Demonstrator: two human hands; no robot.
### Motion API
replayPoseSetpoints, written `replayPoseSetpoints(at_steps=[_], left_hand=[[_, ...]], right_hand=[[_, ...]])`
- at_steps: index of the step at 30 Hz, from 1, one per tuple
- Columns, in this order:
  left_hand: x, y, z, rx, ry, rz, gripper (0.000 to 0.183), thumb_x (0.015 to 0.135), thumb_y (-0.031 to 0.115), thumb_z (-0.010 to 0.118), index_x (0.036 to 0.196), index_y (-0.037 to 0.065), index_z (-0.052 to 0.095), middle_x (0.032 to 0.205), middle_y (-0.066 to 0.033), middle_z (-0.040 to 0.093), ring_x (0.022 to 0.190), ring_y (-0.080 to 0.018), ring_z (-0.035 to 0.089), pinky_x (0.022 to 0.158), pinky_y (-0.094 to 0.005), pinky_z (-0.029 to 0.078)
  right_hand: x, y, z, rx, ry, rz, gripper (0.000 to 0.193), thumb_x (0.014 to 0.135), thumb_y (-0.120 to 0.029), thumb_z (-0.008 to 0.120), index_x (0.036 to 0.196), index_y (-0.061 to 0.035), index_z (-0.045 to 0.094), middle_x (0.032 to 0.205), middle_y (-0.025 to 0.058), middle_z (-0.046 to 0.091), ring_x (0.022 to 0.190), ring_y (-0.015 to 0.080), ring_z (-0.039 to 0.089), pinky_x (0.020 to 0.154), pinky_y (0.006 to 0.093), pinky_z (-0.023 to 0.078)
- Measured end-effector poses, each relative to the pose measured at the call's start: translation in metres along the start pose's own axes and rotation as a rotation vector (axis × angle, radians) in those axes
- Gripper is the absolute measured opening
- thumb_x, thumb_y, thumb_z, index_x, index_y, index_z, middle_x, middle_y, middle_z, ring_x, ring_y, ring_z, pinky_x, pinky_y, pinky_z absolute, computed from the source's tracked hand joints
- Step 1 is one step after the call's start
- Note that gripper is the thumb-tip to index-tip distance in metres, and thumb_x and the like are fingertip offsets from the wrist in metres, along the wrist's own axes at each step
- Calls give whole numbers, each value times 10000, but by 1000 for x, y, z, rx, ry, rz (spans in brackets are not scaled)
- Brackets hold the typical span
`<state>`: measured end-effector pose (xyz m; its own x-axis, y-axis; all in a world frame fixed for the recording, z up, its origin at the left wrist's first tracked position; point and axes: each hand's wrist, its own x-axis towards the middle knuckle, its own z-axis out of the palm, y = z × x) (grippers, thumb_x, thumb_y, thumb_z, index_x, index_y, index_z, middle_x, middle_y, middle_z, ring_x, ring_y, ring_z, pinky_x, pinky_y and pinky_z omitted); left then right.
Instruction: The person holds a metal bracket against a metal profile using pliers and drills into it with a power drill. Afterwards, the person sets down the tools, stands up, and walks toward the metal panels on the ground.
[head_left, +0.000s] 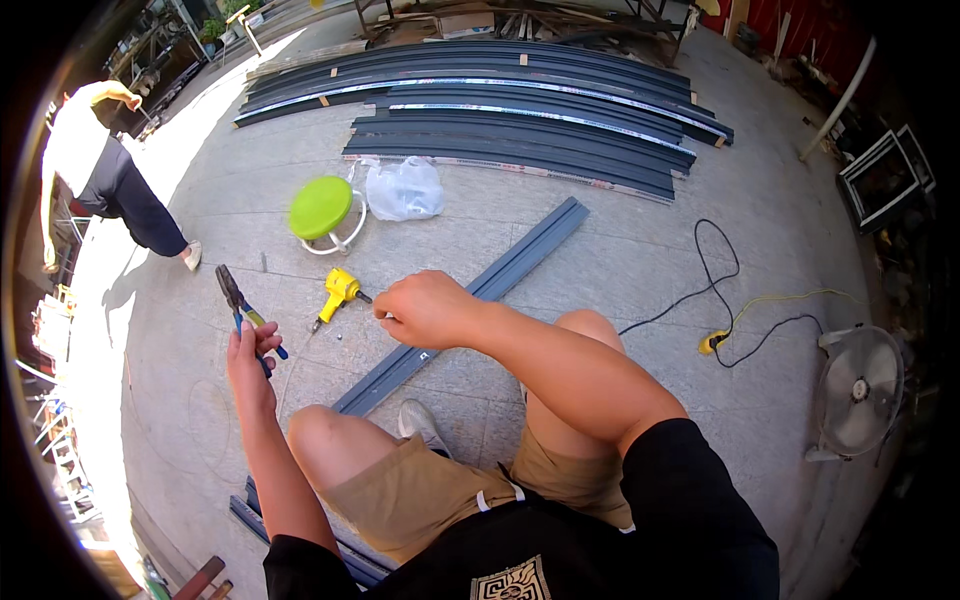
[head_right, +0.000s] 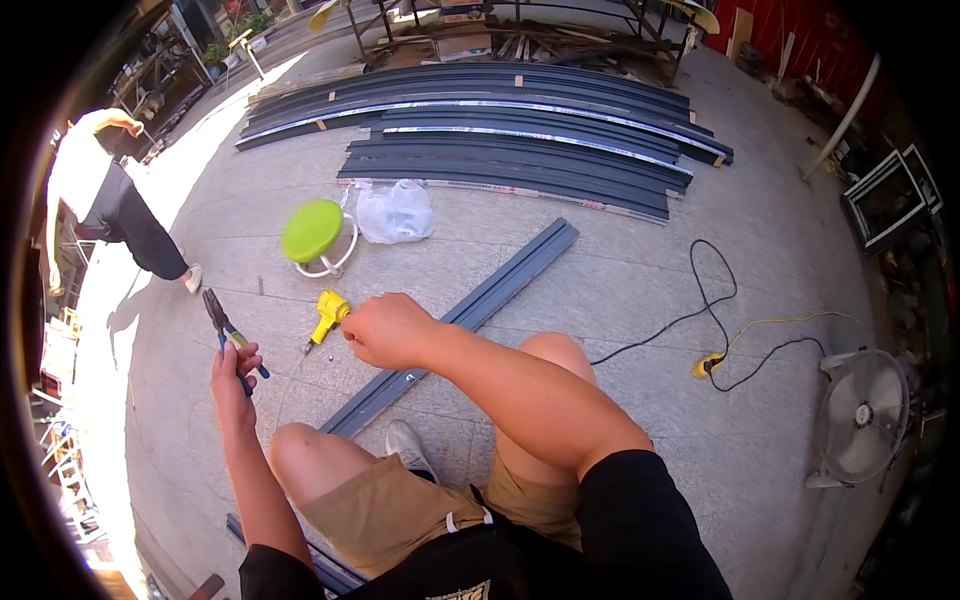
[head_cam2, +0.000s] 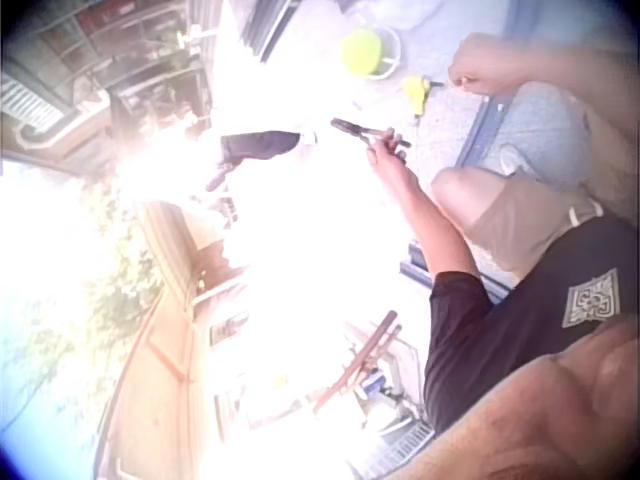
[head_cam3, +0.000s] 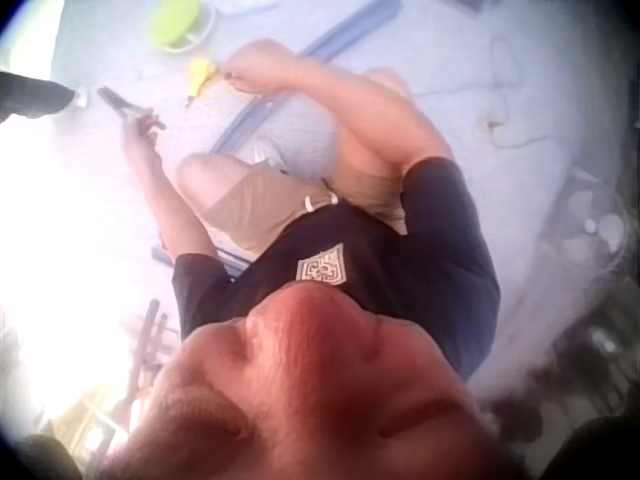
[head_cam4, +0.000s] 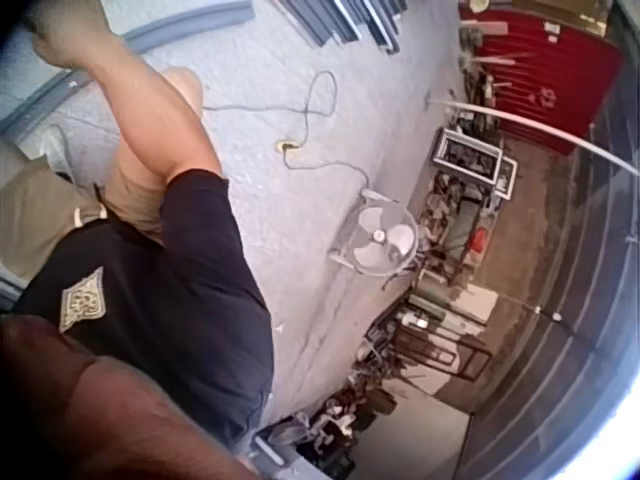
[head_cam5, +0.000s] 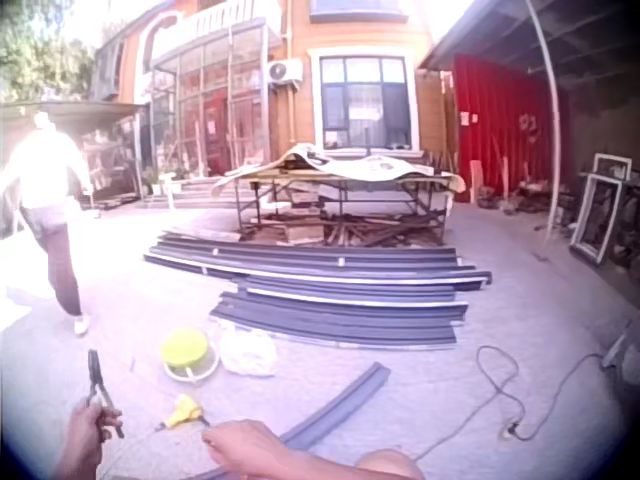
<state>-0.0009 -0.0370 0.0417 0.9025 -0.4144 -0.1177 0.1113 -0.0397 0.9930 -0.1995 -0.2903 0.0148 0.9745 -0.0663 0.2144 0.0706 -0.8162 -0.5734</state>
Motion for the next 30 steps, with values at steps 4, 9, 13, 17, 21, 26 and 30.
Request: replayPoseSetpoints(at_steps=[4, 9, 13, 17, 21, 26, 30], left_hand=[[4, -20, 56, -292, -283, -170, 263, 1132, 355, 611, 1051, 105, 624, 984, -97, 754, 784, -150, 707, 553, -234, 481], [-11, -83, 107, -57, -319, -306, 247, 1147, 361, 567, 1021, 157, 622, 725, 48, 611, 580, -63, 537, 507, -226, 395], [-20, -100, 124, -57, -318, -457, 300, 1133, 425, 595, 982, 167, 584, 705, 53, 587, 574, -52, 517, 522, -241, 380], [-19, -83, 123, -227, -327, -323, 360, 1138, 470, 574, 950, 165, 539, 719, 20, 555, 619, -104, 527, 563, -266, 395], [-20, -78, 121, -486, -414, -182, 433, 1156, 502, 513, 916, 144, 474, 718, -7, 487, 633, -147, 484, 593, -292, 405], [-28, -74, 121, -637, -528, -150, 474, 1152, 535, 498, 904, 132, 458, 711, -9, 445, 642, -154, 466, 615, -305, 413], [-32, -66, 125, -524, -514, -124, 444, 1160, 508, 494, 932, 129, 455, 715, -2, 431, 636, -157, 471, 616, -305, 430]], right_hand=[[10, -1, 1, 18, -23, 186, 380, 1003, -458, 667, 1070, -102, 779, 1003, 174, 797, 978, 397, 761, 867, 537, 586], [13, -7, 2, -35, -206, 279, 493, 1021, -540, 641, 1114, -72, 765, 1026, 219, 790, 1006, 431, 754, 889, 546, 581], [11, 3, 1, -72, -326, 279, 515, 1001, -567, 654, 1047, -78, 809, 1073, 196, 802, 1032, 403, 768, 906, 522, 598], [7, 27, -15, -88, -319, 318, 594, 978, -631, 662, 1061, -63, 816, 1087, 203, 802, 1059, 404, 764, 923, 519, 596], [5, 32, -20, 94, -370, 254, 661, 953, -681, 670, 1056, -43, 812, 1084, 223, 796, 1043, 415, 756, 899, 504, 592], [6, 23, -12, 262, -425, 191, 610, 907, -630, 744, 973, -27, 808, 985, 236, 789, 944, 409, 759, 839, 482, 585], [2, 23, -12, 248, -275, 268, 448, 805, -460, 804, 898, -22, 798, 874, 221, 773, 844, 392, 755, 767, 472, 581]])
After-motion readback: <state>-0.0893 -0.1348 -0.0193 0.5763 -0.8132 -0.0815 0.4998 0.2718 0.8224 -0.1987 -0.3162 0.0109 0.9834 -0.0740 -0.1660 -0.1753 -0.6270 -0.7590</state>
